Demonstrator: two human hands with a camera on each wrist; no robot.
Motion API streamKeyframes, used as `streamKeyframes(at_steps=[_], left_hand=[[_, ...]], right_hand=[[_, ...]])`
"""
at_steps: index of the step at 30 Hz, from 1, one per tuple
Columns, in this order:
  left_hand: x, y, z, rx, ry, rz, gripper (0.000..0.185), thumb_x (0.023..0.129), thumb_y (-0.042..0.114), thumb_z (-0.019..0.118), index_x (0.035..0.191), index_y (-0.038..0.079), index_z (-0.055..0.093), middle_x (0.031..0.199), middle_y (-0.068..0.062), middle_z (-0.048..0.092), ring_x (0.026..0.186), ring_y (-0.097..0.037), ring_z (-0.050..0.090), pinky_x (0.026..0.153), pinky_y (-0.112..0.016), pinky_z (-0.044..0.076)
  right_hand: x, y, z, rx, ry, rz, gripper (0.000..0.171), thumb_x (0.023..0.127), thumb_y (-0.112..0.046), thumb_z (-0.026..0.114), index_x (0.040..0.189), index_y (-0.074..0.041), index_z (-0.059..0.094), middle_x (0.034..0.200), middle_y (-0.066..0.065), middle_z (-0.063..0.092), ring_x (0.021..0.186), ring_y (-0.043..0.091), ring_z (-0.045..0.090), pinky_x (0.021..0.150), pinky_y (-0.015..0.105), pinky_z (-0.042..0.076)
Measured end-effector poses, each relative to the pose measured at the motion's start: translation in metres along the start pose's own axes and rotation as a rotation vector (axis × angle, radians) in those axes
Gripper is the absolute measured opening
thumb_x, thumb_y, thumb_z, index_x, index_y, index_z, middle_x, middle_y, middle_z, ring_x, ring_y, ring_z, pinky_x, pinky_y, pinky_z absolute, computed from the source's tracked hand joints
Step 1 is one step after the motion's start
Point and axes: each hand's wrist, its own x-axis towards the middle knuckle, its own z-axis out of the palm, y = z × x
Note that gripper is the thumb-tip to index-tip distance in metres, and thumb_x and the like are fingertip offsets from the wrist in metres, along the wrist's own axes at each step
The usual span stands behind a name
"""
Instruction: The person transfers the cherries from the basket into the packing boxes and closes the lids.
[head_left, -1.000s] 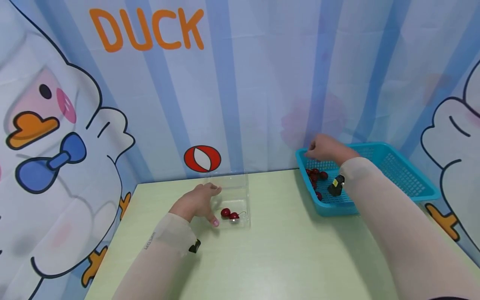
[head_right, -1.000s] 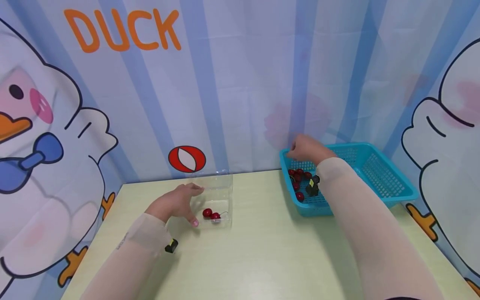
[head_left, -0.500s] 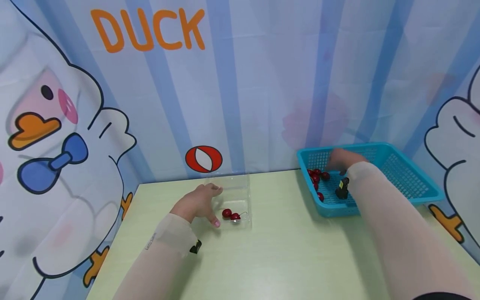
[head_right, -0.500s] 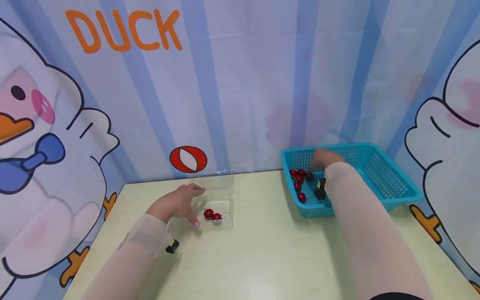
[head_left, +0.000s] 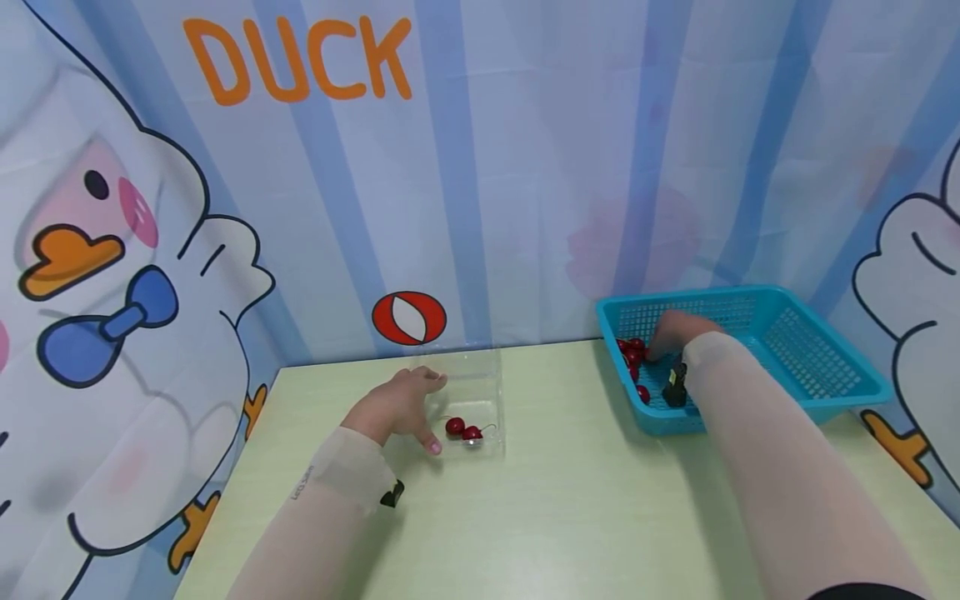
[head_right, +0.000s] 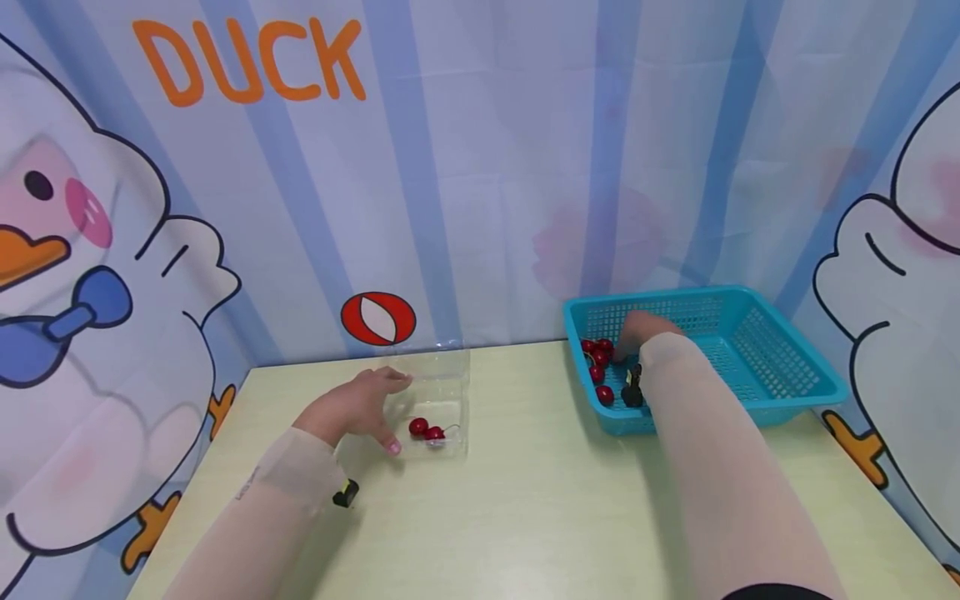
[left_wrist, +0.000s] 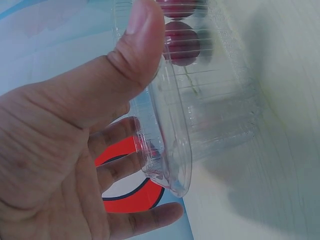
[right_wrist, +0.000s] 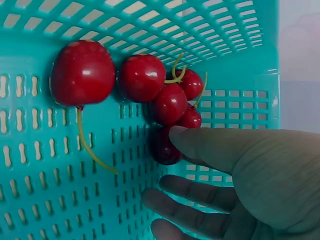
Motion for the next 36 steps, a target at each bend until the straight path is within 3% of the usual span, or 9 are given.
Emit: streamKeyframes(at_steps=[3, 6, 10, 14, 20, 27, 30, 33, 36], left_hand=[[-0.002, 0.001, -0.001, -0.004, 0.001, -0.002, 0.122, 0.073, 0.029, 0.110, 0.176, 0.027, 0.045, 0.184, -0.008, 0.037, 0.168, -0.042, 0.036, 0.124, -0.071, 0.052], [-0.002, 0.001, -0.001, -0.005, 0.001, -0.003, 0.122, 0.073, 0.029, 0.110, 0.176, 0.027, 0.045, 0.184, -0.009, 0.037, 0.168, -0.042, 0.036, 0.124, -0.071, 0.051], [-0.001, 0.001, 0.000, -0.004, 0.004, 0.002, 0.122, 0.073, 0.029, 0.110, 0.176, 0.027, 0.045, 0.184, -0.008, 0.037, 0.169, -0.041, 0.035, 0.124, -0.070, 0.051], [0.001, -0.001, 0.001, 0.001, 0.005, 0.003, 0.122, 0.073, 0.029, 0.110, 0.176, 0.027, 0.045, 0.184, -0.008, 0.038, 0.168, -0.041, 0.036, 0.124, -0.070, 0.052], [0.001, -0.001, 0.002, 0.001, 0.006, 0.005, 0.121, 0.073, 0.029, 0.110, 0.176, 0.027, 0.045, 0.183, -0.008, 0.038, 0.168, -0.041, 0.036, 0.124, -0.071, 0.051], [-0.001, 0.001, 0.000, -0.003, 0.003, 0.001, 0.121, 0.074, 0.028, 0.109, 0.176, 0.028, 0.044, 0.184, -0.008, 0.037, 0.169, -0.041, 0.035, 0.124, -0.070, 0.052], [-0.001, 0.002, -0.001, -0.004, 0.001, 0.001, 0.121, 0.074, 0.027, 0.109, 0.176, 0.027, 0.044, 0.184, -0.009, 0.037, 0.169, -0.041, 0.035, 0.125, -0.070, 0.051], [-0.001, 0.001, -0.001, 0.002, 0.000, 0.002, 0.121, 0.074, 0.028, 0.109, 0.176, 0.026, 0.044, 0.184, -0.009, 0.038, 0.168, -0.041, 0.035, 0.125, -0.071, 0.051], [-0.001, 0.002, 0.000, 0.006, -0.002, -0.002, 0.121, 0.074, 0.028, 0.109, 0.176, 0.026, 0.044, 0.183, -0.009, 0.038, 0.168, -0.041, 0.036, 0.124, -0.071, 0.051]], right_hand=[[-0.001, -0.002, 0.003, 0.029, -0.016, -0.016, 0.025, 0.108, -0.019, 0.073, 0.084, -0.013, 0.071, 0.087, 0.006, 0.064, 0.078, 0.022, 0.060, 0.072, 0.039, 0.054], [-0.002, -0.002, 0.006, 0.057, -0.025, -0.020, 0.029, 0.108, -0.015, 0.071, 0.079, -0.015, 0.067, 0.077, 0.002, 0.052, 0.070, 0.020, 0.054, 0.067, 0.036, 0.050], [-0.003, -0.002, 0.007, 0.061, -0.016, -0.019, 0.030, 0.108, -0.013, 0.071, 0.078, -0.014, 0.069, 0.071, -0.001, 0.054, 0.065, 0.017, 0.053, 0.064, 0.035, 0.049], [-0.005, -0.005, 0.004, 0.036, -0.002, -0.037, 0.041, 0.108, -0.015, 0.070, 0.068, -0.019, 0.059, 0.062, -0.005, 0.048, 0.059, 0.014, 0.048, 0.061, 0.034, 0.049], [-0.014, -0.014, -0.009, 0.055, 0.026, -0.093, 0.033, 0.107, -0.015, 0.069, 0.075, -0.014, 0.066, 0.071, 0.001, 0.063, 0.069, 0.018, 0.059, 0.066, 0.036, 0.059], [-0.037, -0.030, -0.030, 0.085, 0.049, -0.177, 0.045, 0.105, -0.007, 0.061, 0.065, -0.020, 0.047, 0.060, -0.005, 0.039, 0.060, 0.014, 0.035, 0.069, 0.037, 0.050], [-0.049, -0.042, -0.038, 0.080, 0.104, -0.203, 0.032, 0.106, -0.009, 0.066, 0.075, -0.013, 0.061, 0.068, 0.001, 0.055, 0.064, 0.015, 0.051, 0.074, 0.041, 0.061], [-0.058, -0.058, -0.044, 0.074, 0.154, -0.214, 0.013, 0.107, -0.013, 0.070, 0.101, -0.002, 0.075, 0.093, 0.013, 0.073, 0.080, 0.023, 0.070, 0.086, 0.048, 0.069], [-0.067, -0.075, -0.046, 0.064, 0.181, -0.220, 0.022, 0.107, -0.018, 0.073, 0.120, 0.000, 0.077, 0.116, 0.019, 0.077, 0.094, 0.030, 0.076, 0.089, 0.049, 0.068]])
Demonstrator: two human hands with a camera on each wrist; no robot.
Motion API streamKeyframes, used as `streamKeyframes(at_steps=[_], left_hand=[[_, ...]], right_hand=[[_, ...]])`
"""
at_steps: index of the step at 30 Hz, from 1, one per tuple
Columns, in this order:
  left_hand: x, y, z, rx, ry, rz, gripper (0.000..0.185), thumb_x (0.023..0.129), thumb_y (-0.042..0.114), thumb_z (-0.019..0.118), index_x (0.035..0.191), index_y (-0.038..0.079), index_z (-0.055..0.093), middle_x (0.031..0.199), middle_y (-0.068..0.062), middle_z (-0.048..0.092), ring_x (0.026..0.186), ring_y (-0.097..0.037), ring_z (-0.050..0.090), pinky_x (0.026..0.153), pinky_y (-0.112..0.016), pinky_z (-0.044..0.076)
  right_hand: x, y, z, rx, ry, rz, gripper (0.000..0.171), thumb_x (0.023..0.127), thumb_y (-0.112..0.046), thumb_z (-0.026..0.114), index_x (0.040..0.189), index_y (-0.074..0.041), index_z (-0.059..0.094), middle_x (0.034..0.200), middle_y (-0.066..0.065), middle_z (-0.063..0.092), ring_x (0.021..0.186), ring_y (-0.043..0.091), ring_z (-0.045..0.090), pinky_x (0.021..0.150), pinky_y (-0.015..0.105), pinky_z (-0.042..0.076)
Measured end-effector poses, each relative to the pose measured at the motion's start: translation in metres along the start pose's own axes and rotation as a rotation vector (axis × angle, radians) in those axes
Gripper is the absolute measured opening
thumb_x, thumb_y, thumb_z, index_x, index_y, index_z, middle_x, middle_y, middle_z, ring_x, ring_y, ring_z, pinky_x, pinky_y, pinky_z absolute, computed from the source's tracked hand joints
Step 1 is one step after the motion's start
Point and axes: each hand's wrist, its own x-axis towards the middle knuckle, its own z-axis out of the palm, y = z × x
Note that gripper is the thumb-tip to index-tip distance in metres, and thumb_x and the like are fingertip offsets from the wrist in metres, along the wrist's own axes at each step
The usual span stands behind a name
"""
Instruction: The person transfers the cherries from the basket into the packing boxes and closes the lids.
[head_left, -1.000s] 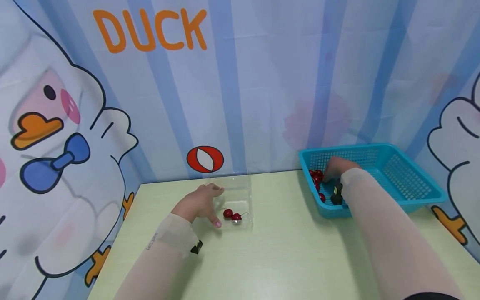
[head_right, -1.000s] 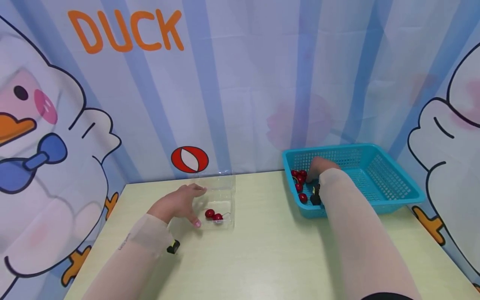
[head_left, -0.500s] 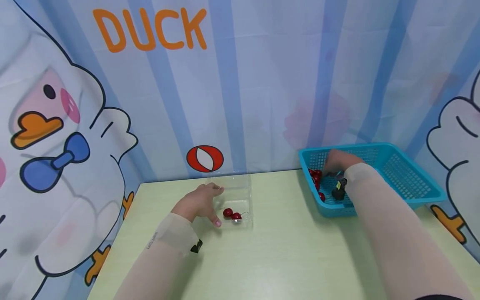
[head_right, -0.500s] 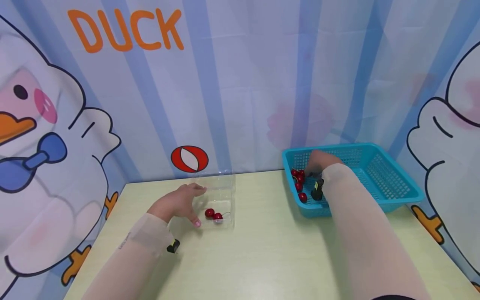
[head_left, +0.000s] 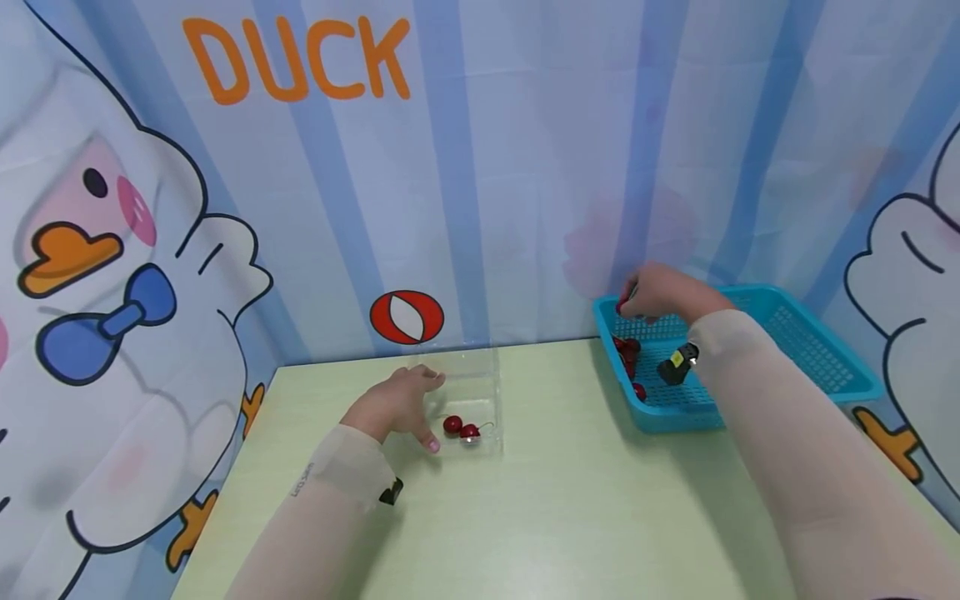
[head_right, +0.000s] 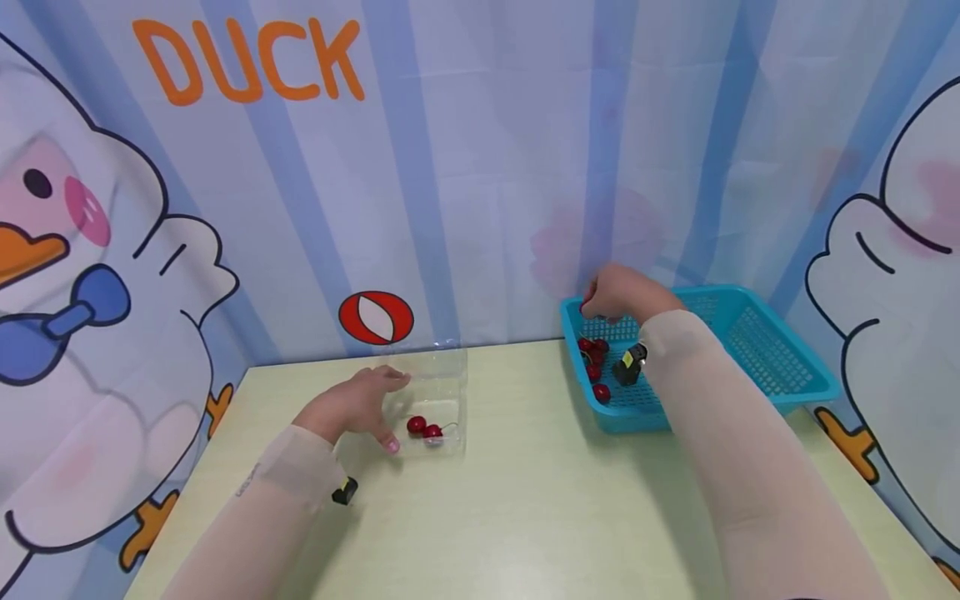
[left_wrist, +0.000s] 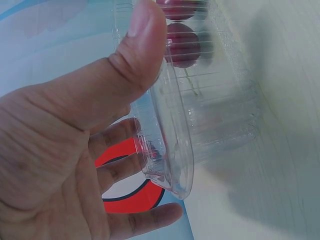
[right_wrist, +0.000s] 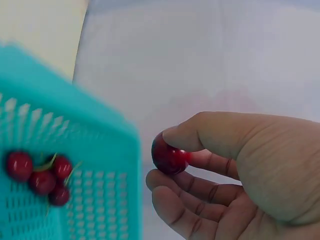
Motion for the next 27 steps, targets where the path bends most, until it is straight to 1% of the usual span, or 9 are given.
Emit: streamKeyframes(at_steps=[3, 6, 10, 14, 19, 22, 27], left_hand=[[-0.001, 0.000, 0.000, -0.001, 0.001, -0.003, 0.121, 0.075, 0.028, 0.109, 0.176, 0.027, 0.044, 0.183, -0.009, 0.038, 0.168, -0.041, 0.036, 0.124, -0.071, 0.051], [-0.002, 0.000, -0.001, -0.004, 0.002, -0.003, 0.121, 0.075, 0.028, 0.109, 0.176, 0.027, 0.044, 0.183, -0.009, 0.038, 0.168, -0.042, 0.036, 0.124, -0.071, 0.051], [-0.001, 0.001, 0.000, -0.017, 0.003, -0.007, 0.120, 0.075, 0.028, 0.109, 0.176, 0.028, 0.044, 0.184, -0.009, 0.037, 0.168, -0.042, 0.036, 0.123, -0.072, 0.052], [0.000, 0.002, 0.000, -0.022, 0.007, -0.012, 0.119, 0.075, 0.028, 0.108, 0.176, 0.029, 0.045, 0.183, -0.009, 0.037, 0.168, -0.042, 0.036, 0.122, -0.071, 0.053], [0.001, 0.001, -0.001, -0.022, 0.006, -0.014, 0.119, 0.076, 0.028, 0.109, 0.176, 0.030, 0.045, 0.184, -0.008, 0.037, 0.167, -0.042, 0.037, 0.122, -0.072, 0.053], [0.001, 0.000, -0.001, -0.022, 0.004, -0.010, 0.120, 0.075, 0.029, 0.109, 0.176, 0.030, 0.045, 0.183, -0.008, 0.038, 0.167, -0.041, 0.037, 0.122, -0.072, 0.053], [0.004, -0.001, -0.003, -0.020, -0.011, -0.010, 0.121, 0.073, 0.031, 0.110, 0.176, 0.027, 0.045, 0.182, -0.009, 0.039, 0.166, -0.040, 0.038, 0.125, -0.071, 0.050]], right_hand=[[-0.001, -0.023, 0.002, -0.016, 0.009, -0.024, 0.025, 0.106, -0.020, 0.075, 0.124, -0.002, 0.076, 0.125, 0.021, 0.076, 0.099, 0.032, 0.074, 0.086, 0.046, 0.066], [-0.002, -0.046, 0.007, -0.044, 0.015, -0.060, 0.025, 0.105, -0.020, 0.077, 0.124, -0.004, 0.076, 0.131, 0.020, 0.076, 0.105, 0.033, 0.071, 0.088, 0.045, 0.065], [-0.001, -0.073, 0.015, -0.041, 0.013, -0.104, 0.026, 0.104, -0.018, 0.080, 0.126, -0.004, 0.075, 0.132, 0.020, 0.077, 0.111, 0.033, 0.073, 0.094, 0.045, 0.067], [0.001, -0.096, 0.027, -0.045, 0.001, -0.164, 0.030, 0.104, -0.018, 0.081, 0.130, -0.003, 0.074, 0.131, 0.019, 0.078, 0.113, 0.033, 0.075, 0.097, 0.045, 0.067], [0.003, -0.117, 0.054, -0.072, -0.026, -0.276, 0.024, 0.105, -0.016, 0.080, 0.126, -0.005, 0.077, 0.125, 0.014, 0.082, 0.113, 0.028, 0.077, 0.098, 0.045, 0.066], [0.003, -0.128, 0.075, -0.065, -0.060, -0.342, 0.019, 0.105, -0.013, 0.079, 0.123, -0.006, 0.078, 0.120, 0.012, 0.083, 0.110, 0.026, 0.078, 0.095, 0.041, 0.067], [0.005, -0.145, 0.111, -0.062, -0.111, -0.393, 0.014, 0.105, -0.011, 0.079, 0.119, -0.009, 0.079, 0.115, 0.007, 0.082, 0.106, 0.020, 0.078, 0.091, 0.035, 0.068]])
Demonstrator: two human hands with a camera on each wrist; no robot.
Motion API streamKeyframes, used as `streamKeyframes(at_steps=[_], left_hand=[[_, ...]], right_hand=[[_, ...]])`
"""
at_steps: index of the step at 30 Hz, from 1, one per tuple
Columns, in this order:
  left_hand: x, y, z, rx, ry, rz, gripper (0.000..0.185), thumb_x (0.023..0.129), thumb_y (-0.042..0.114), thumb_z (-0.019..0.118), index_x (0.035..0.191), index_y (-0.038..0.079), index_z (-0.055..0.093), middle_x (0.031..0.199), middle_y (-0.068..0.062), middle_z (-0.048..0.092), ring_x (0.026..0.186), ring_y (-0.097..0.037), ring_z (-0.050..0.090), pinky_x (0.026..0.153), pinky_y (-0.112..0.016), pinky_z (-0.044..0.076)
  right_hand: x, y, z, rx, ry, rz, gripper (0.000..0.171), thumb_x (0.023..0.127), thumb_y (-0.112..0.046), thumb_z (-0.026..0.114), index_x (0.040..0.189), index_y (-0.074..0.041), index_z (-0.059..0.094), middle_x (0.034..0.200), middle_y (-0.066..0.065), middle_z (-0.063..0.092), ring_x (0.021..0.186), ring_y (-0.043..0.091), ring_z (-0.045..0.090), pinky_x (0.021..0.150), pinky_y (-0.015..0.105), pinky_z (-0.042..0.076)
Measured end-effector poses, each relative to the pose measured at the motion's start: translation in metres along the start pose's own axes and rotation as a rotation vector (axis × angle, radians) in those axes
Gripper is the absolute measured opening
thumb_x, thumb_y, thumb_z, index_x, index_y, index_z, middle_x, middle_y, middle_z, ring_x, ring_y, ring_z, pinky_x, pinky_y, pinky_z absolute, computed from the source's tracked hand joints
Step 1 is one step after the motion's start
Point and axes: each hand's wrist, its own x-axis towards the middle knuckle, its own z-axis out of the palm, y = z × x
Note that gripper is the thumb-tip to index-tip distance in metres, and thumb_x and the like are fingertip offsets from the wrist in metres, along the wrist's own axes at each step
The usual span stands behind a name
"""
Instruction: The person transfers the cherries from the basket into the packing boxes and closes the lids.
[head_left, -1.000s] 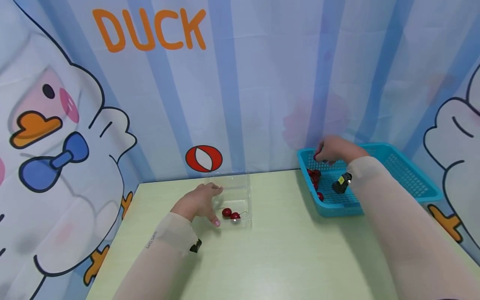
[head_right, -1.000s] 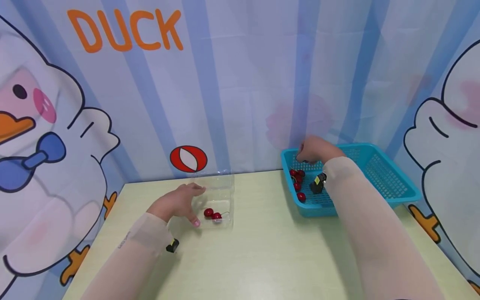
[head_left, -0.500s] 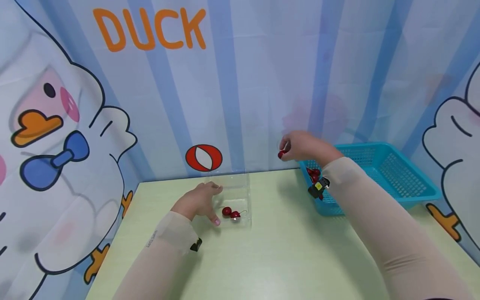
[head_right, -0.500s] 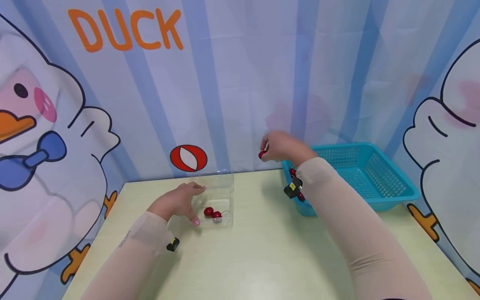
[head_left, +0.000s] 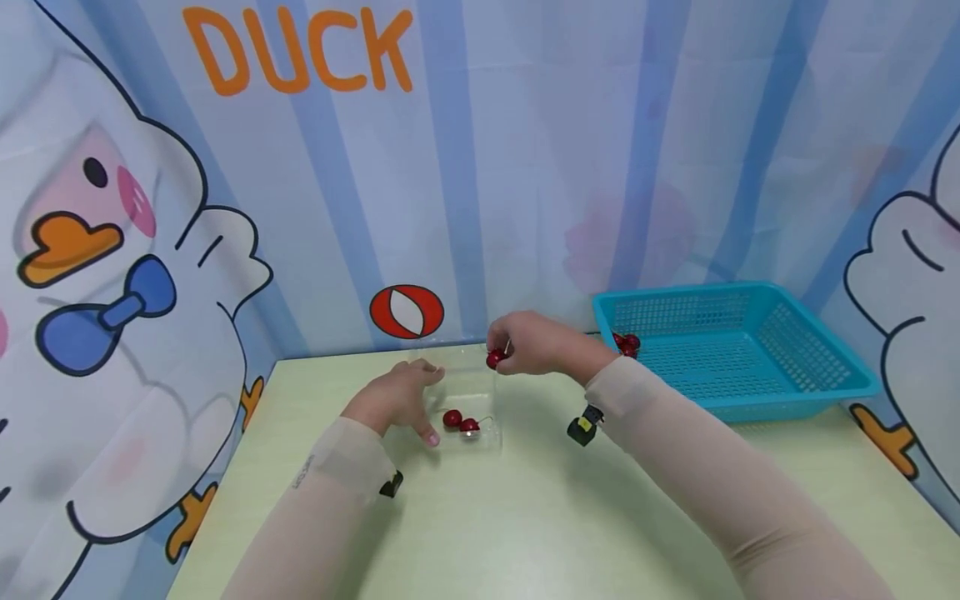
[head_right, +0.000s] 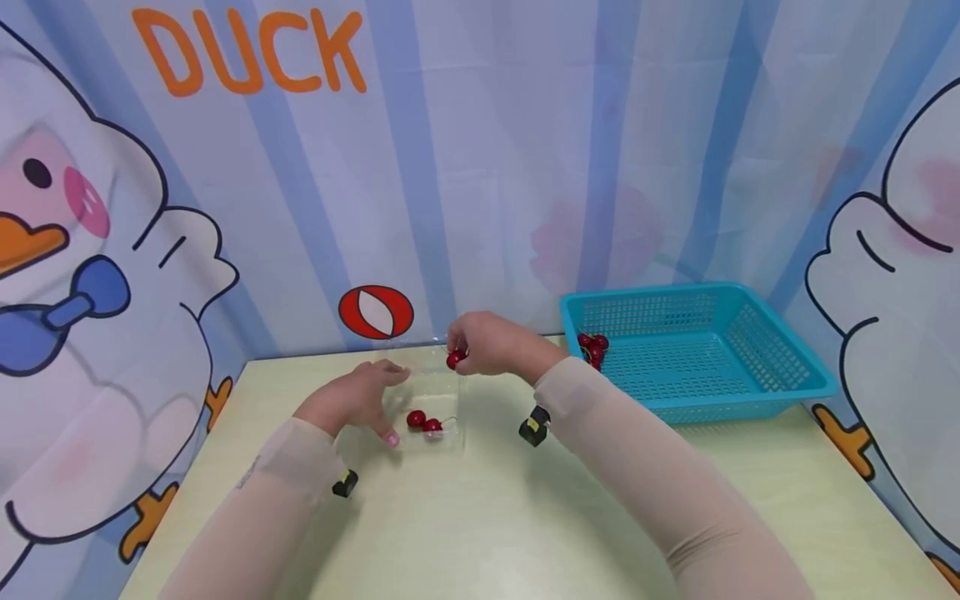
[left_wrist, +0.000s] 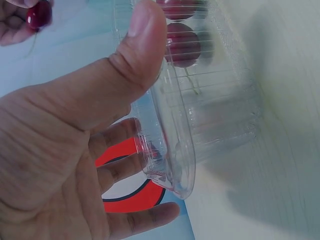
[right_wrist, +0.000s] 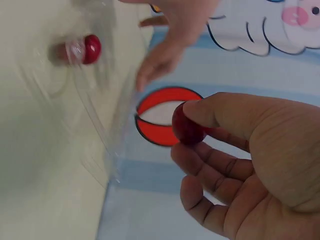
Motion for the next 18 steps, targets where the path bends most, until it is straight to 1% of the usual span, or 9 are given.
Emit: streamKeyframes(at_steps=[4, 9, 12, 16, 18], left_hand=[[0.003, 0.000, -0.001, 0.007, -0.004, 0.000, 0.122, 0.072, 0.032, 0.110, 0.176, 0.028, 0.045, 0.182, -0.008, 0.040, 0.166, -0.040, 0.038, 0.124, -0.071, 0.052], [0.003, -0.001, 0.000, 0.015, 0.007, 0.014, 0.122, 0.072, 0.033, 0.110, 0.176, 0.029, 0.046, 0.182, -0.008, 0.041, 0.167, -0.040, 0.038, 0.121, -0.071, 0.054], [0.003, -0.002, 0.001, 0.020, 0.014, 0.023, 0.121, 0.072, 0.033, 0.110, 0.175, 0.028, 0.046, 0.182, -0.007, 0.041, 0.167, -0.040, 0.038, 0.122, -0.070, 0.054], [0.002, -0.001, 0.000, 0.033, 0.010, 0.025, 0.122, 0.072, 0.035, 0.110, 0.176, 0.027, 0.046, 0.182, -0.008, 0.041, 0.167, -0.040, 0.038, 0.121, -0.069, 0.055], [0.002, -0.001, 0.000, 0.034, 0.010, 0.023, 0.122, 0.072, 0.035, 0.110, 0.175, 0.027, 0.046, 0.181, -0.008, 0.042, 0.166, -0.040, 0.039, 0.120, -0.069, 0.056]], right_hand=[[0.012, -0.013, 0.025, -0.013, -0.049, -0.049, 0.013, 0.105, -0.011, 0.081, 0.118, -0.011, 0.080, 0.114, 0.003, 0.080, 0.103, 0.017, 0.076, 0.091, 0.032, 0.067], [0.024, -0.025, 0.050, -0.093, -0.096, -0.127, 0.011, 0.103, -0.009, 0.082, 0.114, -0.010, 0.083, 0.106, 0.000, 0.080, 0.095, 0.014, 0.071, 0.090, 0.032, 0.065], [0.028, -0.028, 0.061, -0.134, -0.128, -0.139, 0.011, 0.103, -0.009, 0.082, 0.113, -0.011, 0.084, 0.102, -0.003, 0.079, 0.092, 0.012, 0.069, 0.089, 0.031, 0.064], [0.032, -0.030, 0.070, -0.155, -0.177, -0.129, 0.009, 0.102, -0.009, 0.083, 0.109, -0.013, 0.085, 0.098, -0.005, 0.080, 0.089, 0.010, 0.069, 0.088, 0.030, 0.064], [0.033, -0.030, 0.073, -0.161, -0.189, -0.130, 0.009, 0.102, -0.008, 0.083, 0.108, -0.014, 0.086, 0.098, -0.006, 0.080, 0.089, 0.009, 0.069, 0.089, 0.030, 0.064]])
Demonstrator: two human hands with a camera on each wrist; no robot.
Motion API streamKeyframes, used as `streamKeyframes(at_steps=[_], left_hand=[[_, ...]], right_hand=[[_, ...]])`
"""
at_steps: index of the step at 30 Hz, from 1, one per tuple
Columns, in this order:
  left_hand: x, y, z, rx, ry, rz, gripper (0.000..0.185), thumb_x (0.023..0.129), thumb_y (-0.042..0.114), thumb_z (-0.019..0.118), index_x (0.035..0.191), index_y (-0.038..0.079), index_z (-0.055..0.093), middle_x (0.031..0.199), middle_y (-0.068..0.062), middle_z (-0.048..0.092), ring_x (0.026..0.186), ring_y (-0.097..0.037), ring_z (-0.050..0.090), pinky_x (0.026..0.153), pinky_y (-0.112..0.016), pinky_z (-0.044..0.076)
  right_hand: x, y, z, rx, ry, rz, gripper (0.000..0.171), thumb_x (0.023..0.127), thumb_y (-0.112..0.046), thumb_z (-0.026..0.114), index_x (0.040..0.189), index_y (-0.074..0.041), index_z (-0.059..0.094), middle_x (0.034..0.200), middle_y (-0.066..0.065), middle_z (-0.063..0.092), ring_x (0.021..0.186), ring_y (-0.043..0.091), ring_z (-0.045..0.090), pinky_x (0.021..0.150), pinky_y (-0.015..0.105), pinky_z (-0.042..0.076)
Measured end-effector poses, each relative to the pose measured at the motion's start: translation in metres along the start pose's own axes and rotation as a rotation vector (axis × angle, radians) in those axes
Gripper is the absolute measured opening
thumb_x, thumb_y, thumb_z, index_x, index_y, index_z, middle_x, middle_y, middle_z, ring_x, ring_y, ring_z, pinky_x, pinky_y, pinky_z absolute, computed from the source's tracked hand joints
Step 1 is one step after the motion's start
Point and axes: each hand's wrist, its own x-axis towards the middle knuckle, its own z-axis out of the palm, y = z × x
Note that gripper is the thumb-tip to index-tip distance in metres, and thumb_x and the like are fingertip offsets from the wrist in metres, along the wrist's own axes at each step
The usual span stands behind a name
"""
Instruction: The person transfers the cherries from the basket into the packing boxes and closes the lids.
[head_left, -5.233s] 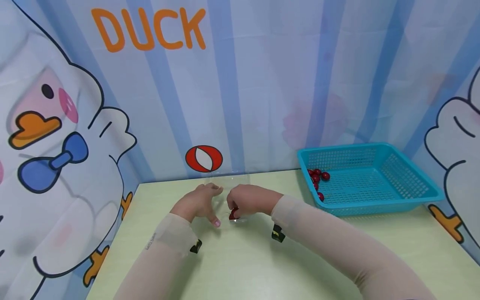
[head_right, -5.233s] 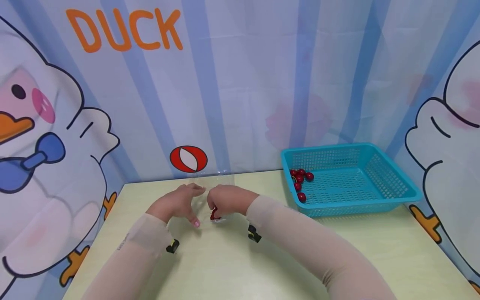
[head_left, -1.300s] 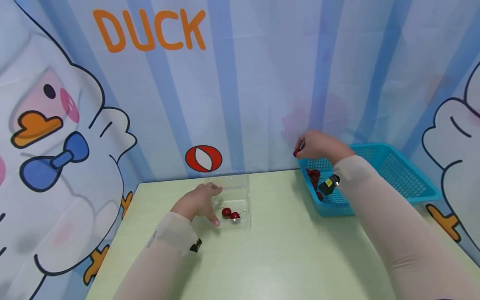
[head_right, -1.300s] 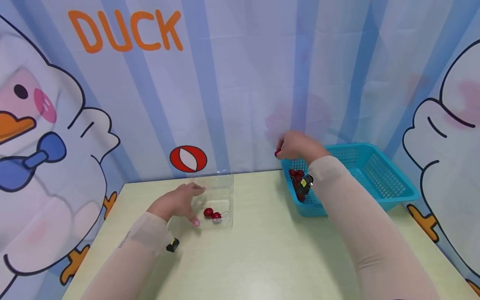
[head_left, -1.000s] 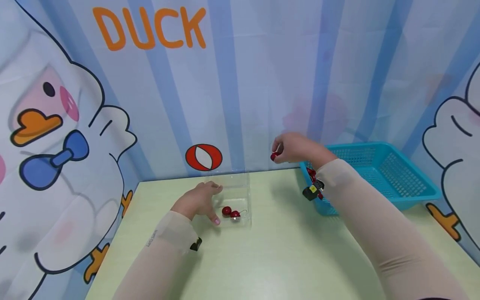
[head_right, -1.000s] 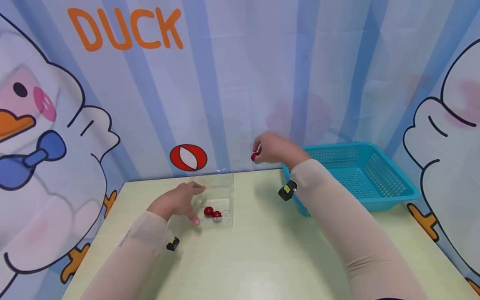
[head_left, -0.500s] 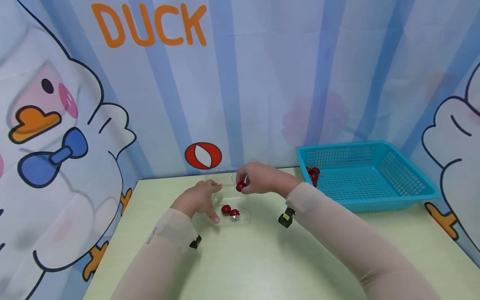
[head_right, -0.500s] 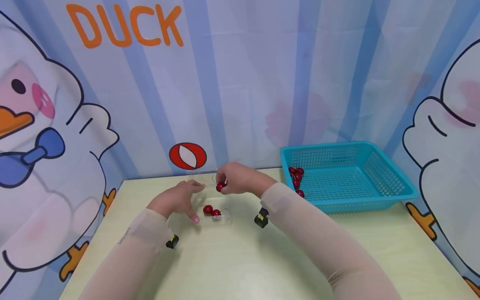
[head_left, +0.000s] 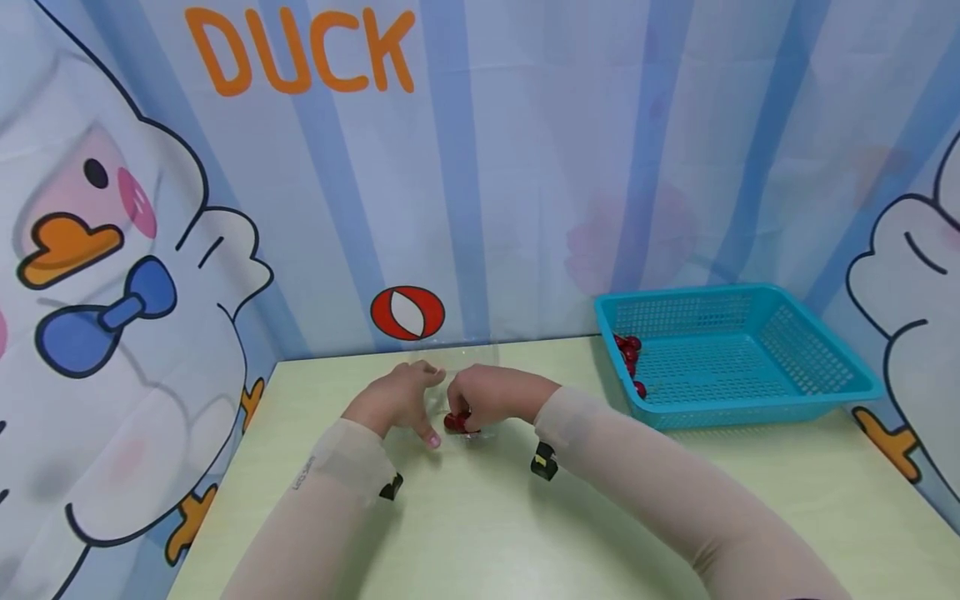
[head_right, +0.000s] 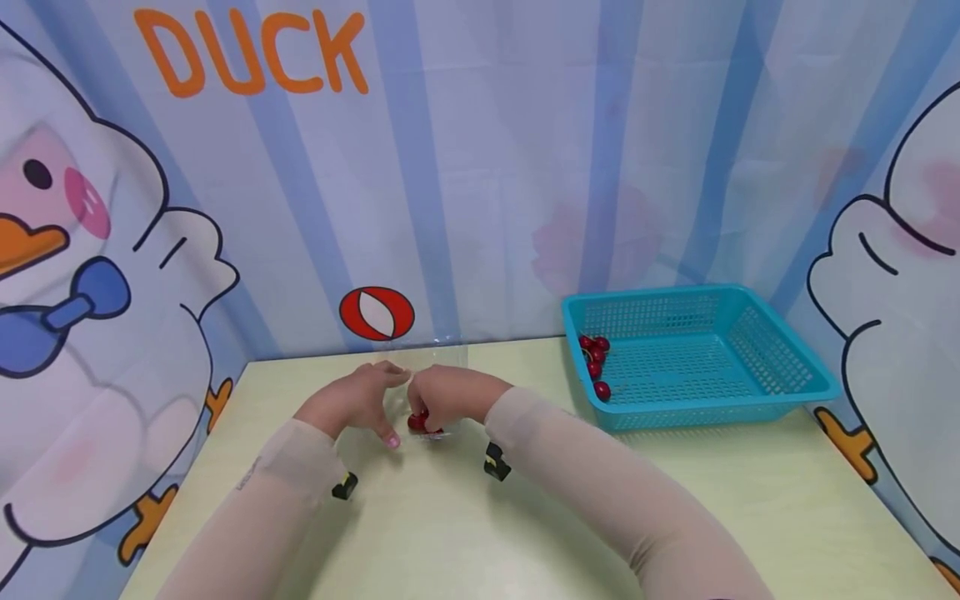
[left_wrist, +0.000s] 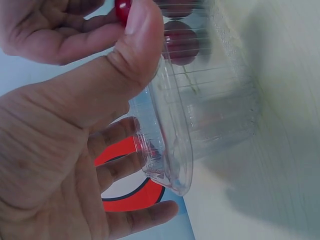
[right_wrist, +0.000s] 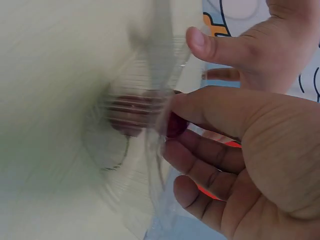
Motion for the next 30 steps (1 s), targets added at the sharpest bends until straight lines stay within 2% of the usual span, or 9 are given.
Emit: streamKeyframes(at_steps=[8, 16, 23, 30], left_hand=[[-0.003, -0.001, 0.002, -0.003, 0.007, 0.010, 0.121, 0.072, 0.033, 0.110, 0.175, 0.025, 0.047, 0.181, -0.008, 0.043, 0.165, -0.040, 0.040, 0.118, -0.066, 0.058], [-0.005, 0.004, 0.001, -0.023, 0.008, -0.001, 0.119, 0.073, 0.031, 0.109, 0.175, 0.027, 0.047, 0.181, -0.008, 0.043, 0.165, -0.040, 0.040, 0.116, -0.067, 0.060], [-0.004, 0.004, -0.002, 0.004, 0.003, -0.001, 0.120, 0.073, 0.034, 0.109, 0.175, 0.027, 0.047, 0.181, -0.009, 0.043, 0.166, -0.040, 0.040, 0.121, -0.070, 0.054], [-0.003, 0.001, -0.001, -0.009, -0.001, 0.000, 0.115, 0.077, 0.033, 0.107, 0.175, 0.026, 0.048, 0.182, -0.009, 0.042, 0.168, -0.041, 0.038, 0.124, -0.070, 0.051]], right_hand=[[0.008, 0.000, 0.012, 0.016, 0.030, -0.050, 0.013, 0.103, -0.009, 0.084, 0.114, -0.015, 0.087, 0.108, -0.003, 0.084, 0.094, 0.007, 0.071, 0.092, 0.028, 0.065], [0.011, 0.007, 0.019, 0.038, 0.033, -0.018, 0.014, 0.102, -0.014, 0.087, 0.117, -0.013, 0.087, 0.110, -0.004, 0.084, 0.098, 0.009, 0.071, 0.097, 0.029, 0.066], [-0.001, 0.009, 0.001, 0.032, 0.011, -0.028, 0.020, 0.107, -0.020, 0.082, 0.125, -0.012, 0.085, 0.118, -0.003, 0.083, 0.107, 0.011, 0.075, 0.102, 0.033, 0.066], [-0.030, 0.023, -0.033, 0.048, 0.042, -0.016, 0.014, 0.110, -0.019, 0.076, 0.121, -0.014, 0.082, 0.120, -0.001, 0.082, 0.111, 0.015, 0.076, 0.102, 0.038, 0.066]])
